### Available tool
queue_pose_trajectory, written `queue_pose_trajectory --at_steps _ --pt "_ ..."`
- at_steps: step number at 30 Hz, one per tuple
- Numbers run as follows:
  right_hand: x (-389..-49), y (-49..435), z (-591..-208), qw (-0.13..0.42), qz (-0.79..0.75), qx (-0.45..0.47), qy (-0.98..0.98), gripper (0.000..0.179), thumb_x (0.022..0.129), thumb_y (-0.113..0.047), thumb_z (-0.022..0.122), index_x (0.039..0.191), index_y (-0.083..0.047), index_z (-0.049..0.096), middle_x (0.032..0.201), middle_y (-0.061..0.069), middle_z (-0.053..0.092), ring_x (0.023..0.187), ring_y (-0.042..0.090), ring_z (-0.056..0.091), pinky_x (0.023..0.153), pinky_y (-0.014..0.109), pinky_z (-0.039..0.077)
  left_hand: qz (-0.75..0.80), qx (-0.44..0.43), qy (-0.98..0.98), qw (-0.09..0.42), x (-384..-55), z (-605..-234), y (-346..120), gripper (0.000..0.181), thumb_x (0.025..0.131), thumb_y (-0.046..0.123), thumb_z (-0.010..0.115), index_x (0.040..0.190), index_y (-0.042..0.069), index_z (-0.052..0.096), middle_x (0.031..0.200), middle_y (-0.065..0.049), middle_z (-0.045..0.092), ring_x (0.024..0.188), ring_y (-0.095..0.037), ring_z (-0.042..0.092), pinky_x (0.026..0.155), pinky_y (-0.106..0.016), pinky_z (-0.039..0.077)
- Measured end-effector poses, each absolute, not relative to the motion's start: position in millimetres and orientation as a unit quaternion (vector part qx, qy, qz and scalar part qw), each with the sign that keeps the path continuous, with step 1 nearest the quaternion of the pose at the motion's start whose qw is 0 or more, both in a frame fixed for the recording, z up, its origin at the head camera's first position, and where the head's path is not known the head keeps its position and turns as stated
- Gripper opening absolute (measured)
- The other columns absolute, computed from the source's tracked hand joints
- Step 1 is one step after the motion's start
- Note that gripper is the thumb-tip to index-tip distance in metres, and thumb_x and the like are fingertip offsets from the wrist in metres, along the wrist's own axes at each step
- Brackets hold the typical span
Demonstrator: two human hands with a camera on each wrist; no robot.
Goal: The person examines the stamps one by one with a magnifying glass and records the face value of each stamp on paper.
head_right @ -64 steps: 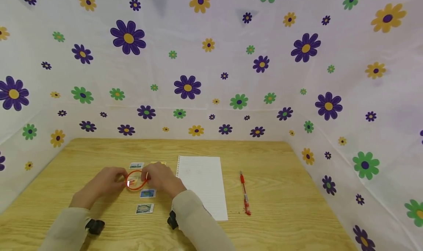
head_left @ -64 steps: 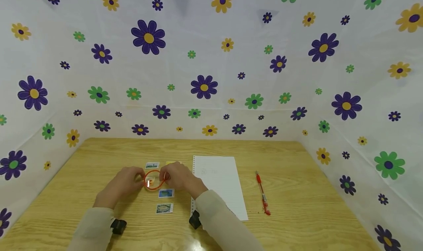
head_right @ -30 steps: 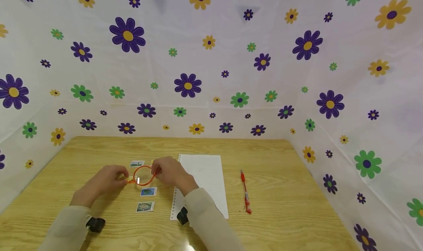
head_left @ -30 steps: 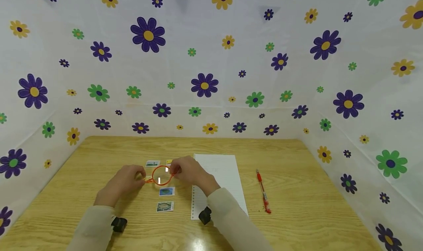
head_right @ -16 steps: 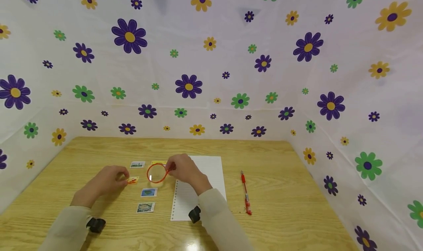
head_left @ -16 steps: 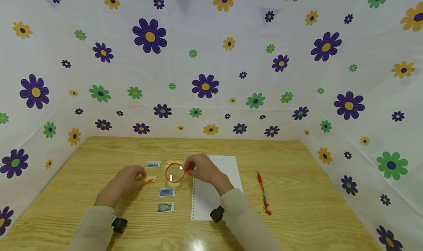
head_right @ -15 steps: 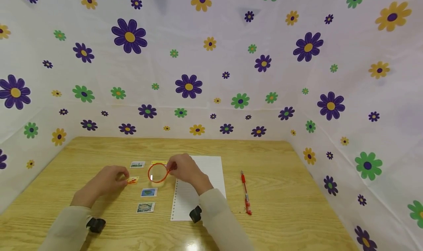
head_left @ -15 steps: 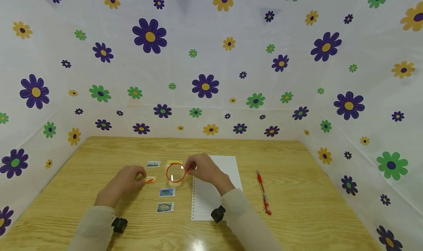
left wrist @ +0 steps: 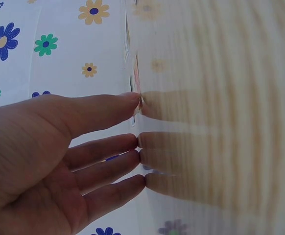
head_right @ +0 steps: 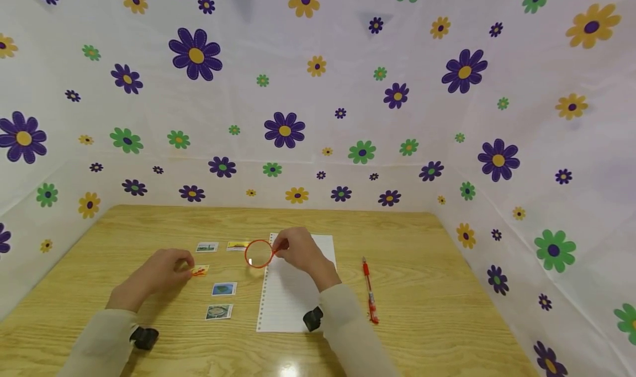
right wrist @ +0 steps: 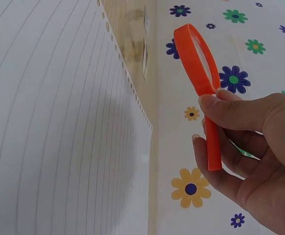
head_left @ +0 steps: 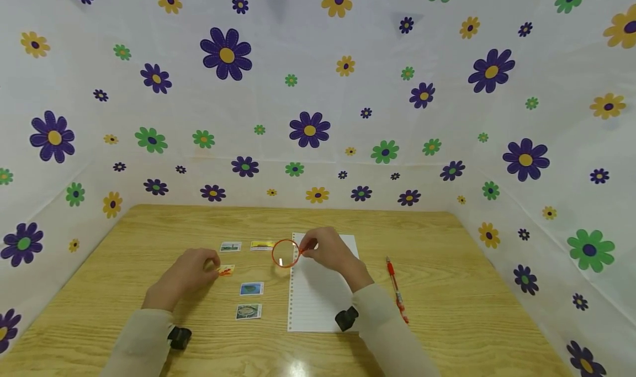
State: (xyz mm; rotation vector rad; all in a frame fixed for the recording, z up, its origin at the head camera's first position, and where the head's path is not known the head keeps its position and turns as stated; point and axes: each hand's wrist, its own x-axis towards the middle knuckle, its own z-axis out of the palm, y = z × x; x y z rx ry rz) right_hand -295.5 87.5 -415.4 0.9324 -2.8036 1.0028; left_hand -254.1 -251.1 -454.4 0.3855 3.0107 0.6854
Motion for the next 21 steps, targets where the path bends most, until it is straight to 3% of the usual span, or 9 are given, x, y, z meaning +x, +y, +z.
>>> queue_pose_trajectory --at_steps 21 --pt "-300.5 139.7 -415.5 0.028 0.329 0.195 -0.924 0.006 0.087 -0.002 0.079 0.088 -0.007 0.078 0.087 0.004 0.075 0.081 0.013 0.064 0.075 0.028 0.058 0.221 0.122 0.968 0.011 -252.2 -455.1 -250.3 0.006 0.089 0.005 0.072 0.092 0.009 0.069 0.107 -0.013 0.074 0.100 -0.030 0.065 0.095 -0.057 0.053"
